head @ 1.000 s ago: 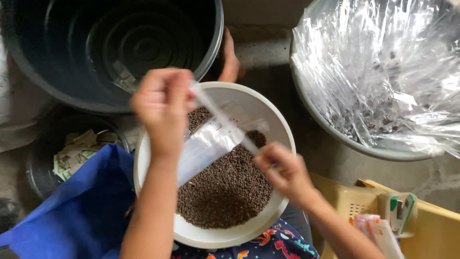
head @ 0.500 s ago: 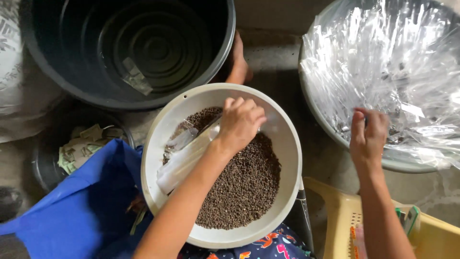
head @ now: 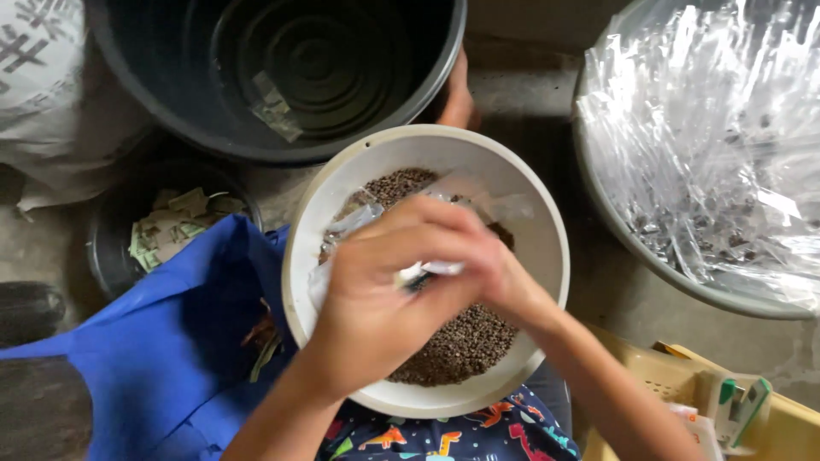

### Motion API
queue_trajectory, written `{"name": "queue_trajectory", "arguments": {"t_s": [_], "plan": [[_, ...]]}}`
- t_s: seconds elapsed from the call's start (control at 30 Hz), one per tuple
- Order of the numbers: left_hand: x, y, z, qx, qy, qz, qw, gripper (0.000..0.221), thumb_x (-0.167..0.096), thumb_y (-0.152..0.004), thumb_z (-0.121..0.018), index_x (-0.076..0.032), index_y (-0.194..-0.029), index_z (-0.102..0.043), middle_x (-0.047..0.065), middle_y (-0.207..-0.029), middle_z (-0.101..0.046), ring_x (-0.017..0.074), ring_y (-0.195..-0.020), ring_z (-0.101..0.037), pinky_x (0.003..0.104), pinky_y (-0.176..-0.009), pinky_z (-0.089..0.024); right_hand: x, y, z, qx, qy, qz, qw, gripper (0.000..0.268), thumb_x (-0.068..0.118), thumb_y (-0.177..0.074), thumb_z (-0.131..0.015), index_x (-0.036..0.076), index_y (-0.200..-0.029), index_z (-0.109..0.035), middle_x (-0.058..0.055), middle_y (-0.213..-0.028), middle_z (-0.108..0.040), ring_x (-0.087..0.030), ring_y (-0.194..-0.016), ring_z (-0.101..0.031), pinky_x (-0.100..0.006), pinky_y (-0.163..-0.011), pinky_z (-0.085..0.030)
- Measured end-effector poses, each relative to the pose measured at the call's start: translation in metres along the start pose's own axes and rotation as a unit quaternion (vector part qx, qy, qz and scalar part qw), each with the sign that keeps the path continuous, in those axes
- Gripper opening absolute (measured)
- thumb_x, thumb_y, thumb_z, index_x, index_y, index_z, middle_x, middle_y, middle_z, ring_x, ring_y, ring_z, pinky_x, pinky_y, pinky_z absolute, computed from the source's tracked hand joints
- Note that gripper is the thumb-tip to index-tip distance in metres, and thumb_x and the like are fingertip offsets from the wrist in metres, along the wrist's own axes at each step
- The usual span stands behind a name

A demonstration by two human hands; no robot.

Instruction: Filling small plastic bags with food pellets from a large bowl at a fast pace.

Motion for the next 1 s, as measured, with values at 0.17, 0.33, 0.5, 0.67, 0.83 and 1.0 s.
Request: {"name": "queue_trajectory", "arguments": {"t_s": [0.17, 0.33, 0.5, 0.67, 0.83, 1.0], "plan": [[-0.036, 0.019, 0.022, -0.038, 0.109, 0.003, 0.993, 0.035, 0.012, -0.078, -0.083, -0.008, -0.096, -0.061, 0.005, -0.098, -0.065, 0.013, -0.087, -0.068, 0.027, -0.087, -0.061, -0.067, -0.018, 0.006, 0.066, 0.238, -0.011, 0.969, 0.02, 0.005, -0.081, -0.066, 0.002, -0.1, -0.071, -0.005, -0.072, -0.072, -0.012, -0.058, -0.058, -0.029, -0.053, -0.05], [0.009, 0.03, 0.014, -0.047, 0.145, 0.005, 0.988, 0.042, 0.011, -0.079, -0.08, -0.01, -0.097, -0.048, 0.004, -0.089, -0.064, 0.0114, -0.078, -0.066, 0.025, -0.076, -0.061, -0.037, 0.0, 0.009, 0.042, 0.071, -0.114, 0.99, 0.031, 0.005, -0.084, -0.066, 0.002, -0.114, -0.067, -0.013, -0.108, -0.078, -0.021, -0.098, -0.077, -0.03, -0.083, -0.066], [0.078, 0.061, -0.014, -0.041, 0.09, 0.142, 0.985, 0.021, 0.0, -0.077, -0.083, -0.008, -0.089, -0.068, 0.007, -0.092, -0.077, 0.011, -0.075, -0.069, 0.024, -0.072, -0.061, 0.055, 0.022, 0.036, -0.109, -0.207, -0.085, 0.969, 0.027, 0.024, -0.102, -0.058, -0.003, -0.098, -0.064, -0.015, -0.082, -0.067, -0.015, -0.055, -0.056, -0.03, -0.043, -0.047], [0.077, 0.047, -0.03, -0.019, -0.007, 0.087, 0.996, 0.031, -0.005, -0.076, -0.084, -0.006, -0.1, -0.065, 0.005, -0.089, -0.075, 0.013, -0.079, -0.071, 0.025, -0.076, -0.061, 0.1, 0.035, 0.045, -0.045, 0.008, 0.12, 0.992, 0.02, 0.01, -0.102, -0.05, -0.002, -0.097, -0.065, -0.011, -0.097, -0.067, -0.018, -0.079, -0.064, -0.031, -0.072, -0.057], [0.042, 0.018, -0.016, -0.074, -0.038, 0.06, 0.995, 0.028, 0.0, -0.079, -0.082, -0.005, -0.101, -0.065, 0.003, -0.085, -0.074, 0.0099, -0.078, -0.07, 0.023, -0.076, -0.059, 0.089, 0.042, 0.046, -0.127, -0.055, 0.209, 0.968, 0.016, 0.004, -0.109, -0.044, 0.002, -0.111, -0.06, -0.016, -0.107, -0.068, -0.021, -0.097, -0.066, -0.03, -0.091, -0.055], [-0.015, 0.003, -0.001, -0.131, -0.049, -0.035, 0.99, 0.033, 0.006, -0.081, -0.084, -0.003, -0.101, -0.06, 0.004, -0.09, -0.069, 0.0108, -0.079, -0.064, 0.023, -0.08, -0.058, 0.03, 0.033, 0.006, -0.04, 0.17, 0.196, 0.965, 0.042, 0.001, -0.083, -0.069, 0.004, -0.125, -0.063, -0.007, -0.107, -0.065, -0.018, -0.09, -0.062, -0.03, -0.077, -0.052]]}}
Point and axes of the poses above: each hand's wrist, its own y-axis away from the middle knuckle, its own z-axis out of the back of the hand, x = y × z, the point moved 4 cm from there along -y, towards the middle knuckle
